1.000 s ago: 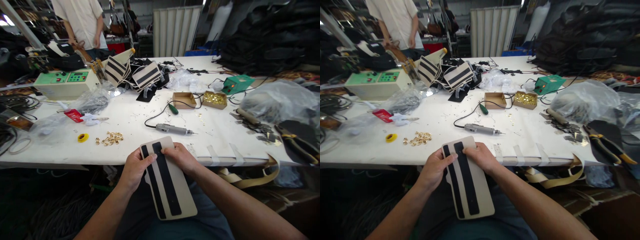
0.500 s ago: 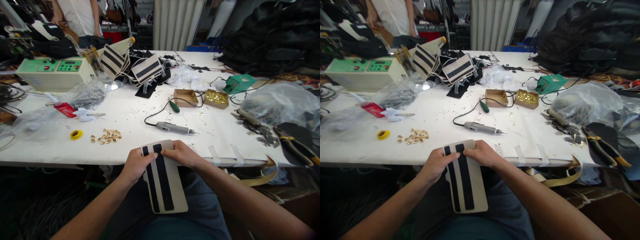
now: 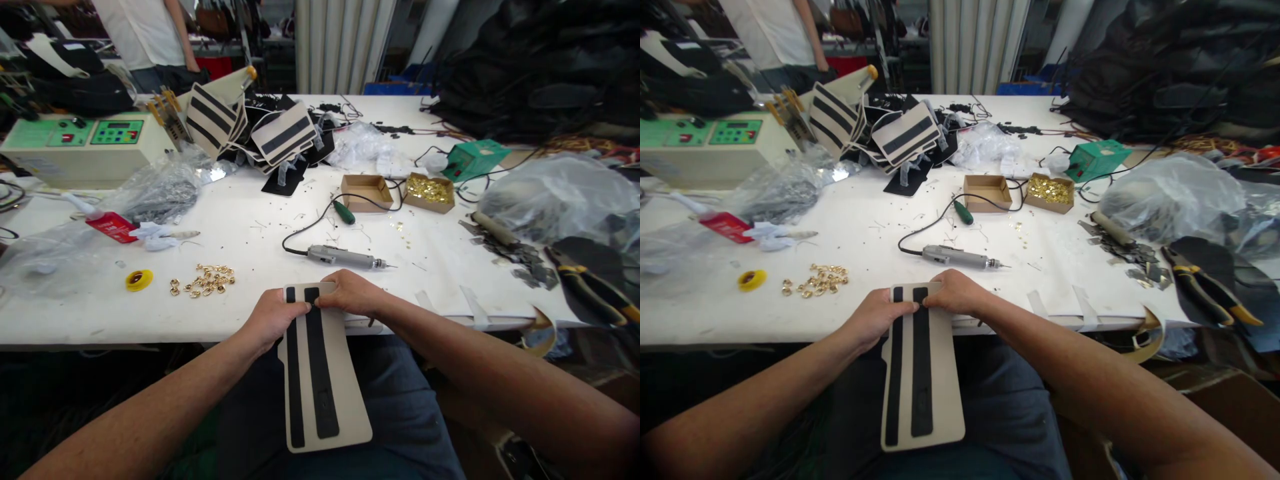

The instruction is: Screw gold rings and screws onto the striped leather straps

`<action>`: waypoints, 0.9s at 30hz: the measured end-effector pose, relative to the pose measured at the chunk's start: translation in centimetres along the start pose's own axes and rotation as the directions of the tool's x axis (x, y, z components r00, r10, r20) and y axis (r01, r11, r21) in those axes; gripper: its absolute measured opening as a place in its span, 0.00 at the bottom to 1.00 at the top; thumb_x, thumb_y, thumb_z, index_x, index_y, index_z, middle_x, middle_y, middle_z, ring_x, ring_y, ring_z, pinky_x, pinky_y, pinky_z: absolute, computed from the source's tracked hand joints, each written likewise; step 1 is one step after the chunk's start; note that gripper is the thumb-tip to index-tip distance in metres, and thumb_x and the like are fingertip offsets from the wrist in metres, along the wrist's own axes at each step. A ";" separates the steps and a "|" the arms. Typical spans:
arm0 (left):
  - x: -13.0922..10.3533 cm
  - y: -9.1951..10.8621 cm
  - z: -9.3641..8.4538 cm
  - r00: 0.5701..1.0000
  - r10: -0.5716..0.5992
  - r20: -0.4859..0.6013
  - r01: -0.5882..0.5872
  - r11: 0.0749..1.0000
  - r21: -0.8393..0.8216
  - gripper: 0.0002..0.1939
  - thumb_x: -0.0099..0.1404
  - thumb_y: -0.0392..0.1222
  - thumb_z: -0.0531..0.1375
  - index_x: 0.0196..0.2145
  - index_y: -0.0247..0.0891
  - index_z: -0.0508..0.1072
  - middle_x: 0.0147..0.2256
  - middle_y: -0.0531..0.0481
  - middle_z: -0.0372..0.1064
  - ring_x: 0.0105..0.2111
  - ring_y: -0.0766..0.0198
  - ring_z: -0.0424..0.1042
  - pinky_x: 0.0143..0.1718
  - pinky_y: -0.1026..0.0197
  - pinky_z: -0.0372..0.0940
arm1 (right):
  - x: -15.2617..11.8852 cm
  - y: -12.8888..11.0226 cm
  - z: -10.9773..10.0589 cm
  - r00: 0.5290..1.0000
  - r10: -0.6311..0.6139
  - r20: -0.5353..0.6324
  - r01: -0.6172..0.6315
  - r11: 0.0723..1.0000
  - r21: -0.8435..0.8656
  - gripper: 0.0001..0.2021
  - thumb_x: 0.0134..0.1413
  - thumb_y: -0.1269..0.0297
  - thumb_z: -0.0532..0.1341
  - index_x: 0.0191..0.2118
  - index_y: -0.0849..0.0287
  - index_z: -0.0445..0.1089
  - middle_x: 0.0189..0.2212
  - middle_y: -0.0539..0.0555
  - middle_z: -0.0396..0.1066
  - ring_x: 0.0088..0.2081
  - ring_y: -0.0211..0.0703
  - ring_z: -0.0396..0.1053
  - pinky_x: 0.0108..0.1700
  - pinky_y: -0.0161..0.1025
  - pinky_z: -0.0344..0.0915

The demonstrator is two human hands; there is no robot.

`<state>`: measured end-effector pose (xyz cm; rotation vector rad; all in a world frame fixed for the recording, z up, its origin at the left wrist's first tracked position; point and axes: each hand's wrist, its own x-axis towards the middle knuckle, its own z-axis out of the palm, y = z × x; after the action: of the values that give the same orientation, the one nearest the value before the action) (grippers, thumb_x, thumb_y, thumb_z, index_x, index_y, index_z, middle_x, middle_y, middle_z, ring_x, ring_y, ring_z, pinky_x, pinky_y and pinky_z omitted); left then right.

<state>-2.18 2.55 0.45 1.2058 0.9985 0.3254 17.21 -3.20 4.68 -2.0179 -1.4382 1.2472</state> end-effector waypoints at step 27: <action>0.1 -1.5 0.3 0.657 0.750 0.071 -0.459 0.323 0.828 0.28 0.64 0.46 0.65 0.61 0.40 0.70 0.60 0.38 0.68 0.59 0.44 0.69 0.59 0.42 0.67 | -0.2 -0.1 -0.4 1.000 0.018 -0.020 -0.024 0.942 -0.336 0.14 0.49 0.60 0.64 0.41 0.53 0.84 0.34 0.55 0.82 0.37 0.48 0.75 0.30 0.36 0.60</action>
<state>-2.32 1.93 -0.91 2.4869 0.9315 0.7681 17.52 -3.21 5.05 -2.2581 -1.7224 1.0444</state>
